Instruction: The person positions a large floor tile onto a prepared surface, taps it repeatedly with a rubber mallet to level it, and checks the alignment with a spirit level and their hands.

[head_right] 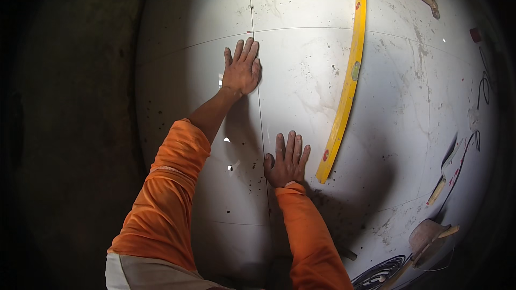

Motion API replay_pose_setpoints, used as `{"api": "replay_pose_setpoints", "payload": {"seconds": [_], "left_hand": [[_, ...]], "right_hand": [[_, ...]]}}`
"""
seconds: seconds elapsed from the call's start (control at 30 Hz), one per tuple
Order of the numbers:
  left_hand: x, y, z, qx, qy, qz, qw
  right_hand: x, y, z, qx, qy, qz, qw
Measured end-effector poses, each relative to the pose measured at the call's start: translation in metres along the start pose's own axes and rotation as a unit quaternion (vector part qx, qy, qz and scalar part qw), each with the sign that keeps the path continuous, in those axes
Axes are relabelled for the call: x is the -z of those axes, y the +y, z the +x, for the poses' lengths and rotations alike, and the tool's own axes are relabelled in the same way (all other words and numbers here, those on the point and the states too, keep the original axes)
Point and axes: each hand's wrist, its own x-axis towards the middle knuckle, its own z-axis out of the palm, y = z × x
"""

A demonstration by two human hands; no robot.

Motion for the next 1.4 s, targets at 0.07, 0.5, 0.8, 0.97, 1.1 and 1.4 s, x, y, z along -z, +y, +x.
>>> {"api": "replay_pose_setpoints", "payload": {"seconds": [0.07, 0.5, 0.8, 0.97, 1.1, 1.4], "left_hand": [[0.000, -0.003, -0.002, 0.009, -0.007, -0.007, 1.000], [0.003, 0.003, 0.000, 0.068, -0.016, 0.020, 0.997], [0.001, 0.000, -0.004, 0.005, -0.010, -0.007, 1.000], [0.001, 0.002, -0.003, 0.050, -0.016, -0.014, 0.999], [0.001, -0.003, 0.012, 0.188, 0.020, 0.022, 0.982], [0.001, -0.015, 0.017, 0.140, -0.010, 0.061, 0.988]], "right_hand": [[-0.001, 0.000, -0.001, 0.000, -0.011, 0.028, 1.000], [0.000, -0.001, -0.001, -0.004, -0.017, 0.029, 0.999], [0.000, -0.003, -0.001, -0.008, -0.019, 0.024, 1.000], [0.000, -0.002, -0.001, -0.008, -0.019, 0.020, 1.000], [-0.001, 0.000, -0.001, -0.003, -0.011, 0.015, 1.000], [-0.002, 0.000, 0.000, 0.007, 0.009, -0.002, 1.000]]}}
